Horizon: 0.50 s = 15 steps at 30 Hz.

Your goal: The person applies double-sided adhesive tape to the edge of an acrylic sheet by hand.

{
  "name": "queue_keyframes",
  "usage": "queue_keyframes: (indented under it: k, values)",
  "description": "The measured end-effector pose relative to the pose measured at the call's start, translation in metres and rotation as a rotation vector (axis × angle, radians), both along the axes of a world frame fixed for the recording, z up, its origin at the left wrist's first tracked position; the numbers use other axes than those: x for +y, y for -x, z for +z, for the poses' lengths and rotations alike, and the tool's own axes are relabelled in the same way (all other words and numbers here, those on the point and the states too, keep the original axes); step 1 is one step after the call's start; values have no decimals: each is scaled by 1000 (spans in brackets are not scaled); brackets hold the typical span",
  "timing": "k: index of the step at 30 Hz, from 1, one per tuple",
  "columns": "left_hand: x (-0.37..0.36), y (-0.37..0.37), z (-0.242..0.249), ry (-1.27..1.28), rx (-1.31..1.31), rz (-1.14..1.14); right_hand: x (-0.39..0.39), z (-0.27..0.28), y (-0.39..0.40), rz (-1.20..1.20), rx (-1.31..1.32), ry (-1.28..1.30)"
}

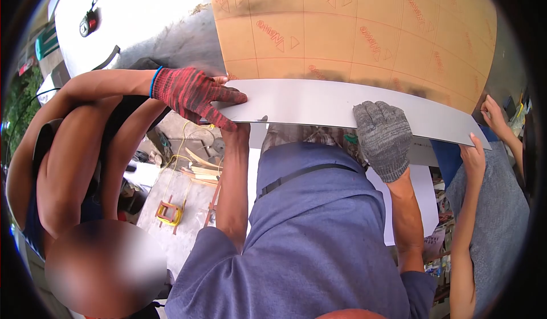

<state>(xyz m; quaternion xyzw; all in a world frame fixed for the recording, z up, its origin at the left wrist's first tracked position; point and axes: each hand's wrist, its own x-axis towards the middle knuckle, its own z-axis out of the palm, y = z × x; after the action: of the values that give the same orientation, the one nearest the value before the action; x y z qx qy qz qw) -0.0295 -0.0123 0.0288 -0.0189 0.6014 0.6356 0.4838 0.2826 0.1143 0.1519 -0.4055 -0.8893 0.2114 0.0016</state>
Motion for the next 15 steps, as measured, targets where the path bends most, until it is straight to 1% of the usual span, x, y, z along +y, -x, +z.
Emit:
queue_keyframes:
  k: [3, 6, 7, 9, 11, 12, 14, 15]
  values:
    - [3, 1, 0, 26, 22, -27, 1, 2, 1, 3, -5, 13]
    - [6, 3, -2, 68, 92, -111, -1, 0, -1, 4, -12, 22]
    - [6, 4, -4, 84, 169, -188, -2, -1, -1, 4, -14, 25]
    - [4, 7, -7, 125, 507, -441, -3, -3, -4, 19, -8, 10]
    - [3, 11, -5, 68, 388, -372, -1, -3, -2, 28, 12, 14]
    - [4, 12, -2, -9, 94, -178, 0, -2, 0, 27, 22, 26]
    - [7, 8, -1, -61, -241, 32, 4, 5, -1, 27, 10, 48]
    - [6, 8, 0, -82, -377, 99, 6, 8, 1, 24, -8, 59]
